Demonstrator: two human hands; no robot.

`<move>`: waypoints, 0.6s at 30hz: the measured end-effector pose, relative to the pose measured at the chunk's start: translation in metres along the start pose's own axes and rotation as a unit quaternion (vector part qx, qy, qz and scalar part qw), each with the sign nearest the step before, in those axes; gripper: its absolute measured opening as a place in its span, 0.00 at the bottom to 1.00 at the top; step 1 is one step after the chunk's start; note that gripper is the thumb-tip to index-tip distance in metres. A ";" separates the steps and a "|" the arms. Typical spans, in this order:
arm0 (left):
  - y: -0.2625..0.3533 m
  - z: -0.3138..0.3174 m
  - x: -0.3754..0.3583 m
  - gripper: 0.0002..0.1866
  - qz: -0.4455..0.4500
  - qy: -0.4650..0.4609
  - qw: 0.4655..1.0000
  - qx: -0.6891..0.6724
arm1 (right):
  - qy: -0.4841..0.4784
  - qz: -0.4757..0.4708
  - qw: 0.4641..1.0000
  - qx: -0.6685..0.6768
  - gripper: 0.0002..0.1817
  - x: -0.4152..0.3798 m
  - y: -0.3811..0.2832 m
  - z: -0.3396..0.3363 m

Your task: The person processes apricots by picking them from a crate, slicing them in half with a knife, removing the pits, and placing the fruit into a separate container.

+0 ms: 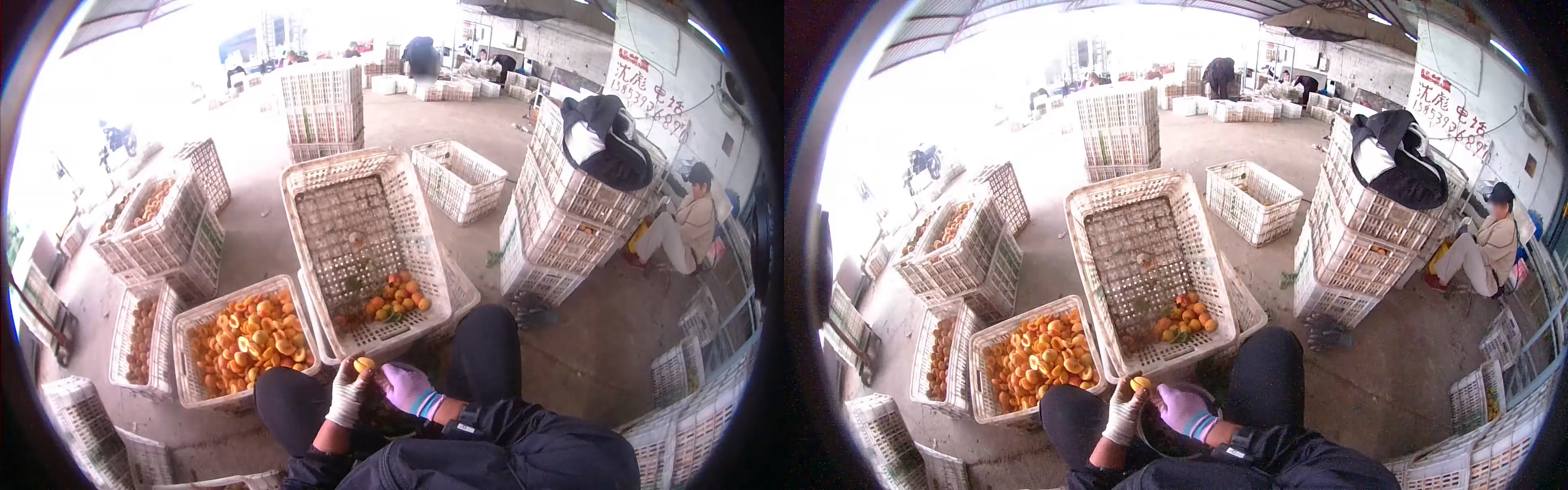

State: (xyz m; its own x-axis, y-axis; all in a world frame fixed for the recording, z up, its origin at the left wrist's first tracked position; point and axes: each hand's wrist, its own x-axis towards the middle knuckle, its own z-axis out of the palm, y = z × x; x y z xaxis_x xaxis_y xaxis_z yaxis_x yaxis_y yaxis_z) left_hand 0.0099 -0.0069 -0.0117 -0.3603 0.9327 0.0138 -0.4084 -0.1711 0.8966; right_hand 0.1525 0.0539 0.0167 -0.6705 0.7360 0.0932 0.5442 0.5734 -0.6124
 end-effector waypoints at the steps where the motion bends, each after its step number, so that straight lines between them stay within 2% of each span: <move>1: 0.000 0.001 0.000 0.21 -0.001 0.010 1.000 -0.010 | -0.008 0.005 1.000 0.003 0.11 0.000 -0.001 -0.001; 4: -0.011 -0.007 0.001 0.20 -0.011 0.049 0.998 -0.027 | 0.050 -0.050 0.997 0.021 0.10 0.000 0.003 0.006; 6: -0.020 -0.012 0.004 0.21 -0.018 0.074 0.997 -0.034 | 0.049 -0.055 0.996 0.041 0.10 0.003 0.008 0.017; 8: -0.023 -0.013 0.007 0.22 -0.063 0.129 0.984 -0.102 | 0.048 -0.060 0.995 0.061 0.10 0.005 0.010 0.021; 10: -0.021 -0.013 0.005 0.23 -0.058 0.110 0.986 -0.113 | 0.035 -0.051 0.997 0.043 0.10 0.006 0.009 0.022; 13: -0.015 -0.007 0.002 0.21 -0.009 0.060 0.998 -0.004 | 0.007 -0.014 1.000 0.001 0.11 0.006 -0.006 0.003; 18: 0.002 0.008 -0.003 0.17 -0.045 0.059 0.995 -0.070 | 0.017 -0.027 0.999 -0.009 0.12 0.006 0.007 0.010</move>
State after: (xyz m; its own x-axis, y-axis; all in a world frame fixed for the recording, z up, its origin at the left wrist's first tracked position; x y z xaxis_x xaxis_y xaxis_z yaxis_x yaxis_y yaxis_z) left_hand 0.0167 -0.0078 -0.0061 -0.4093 0.9042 -0.1224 -0.5527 -0.1389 0.8217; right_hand 0.1470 0.0586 0.0053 -0.6814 0.7156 0.1535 0.5166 0.6189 -0.5917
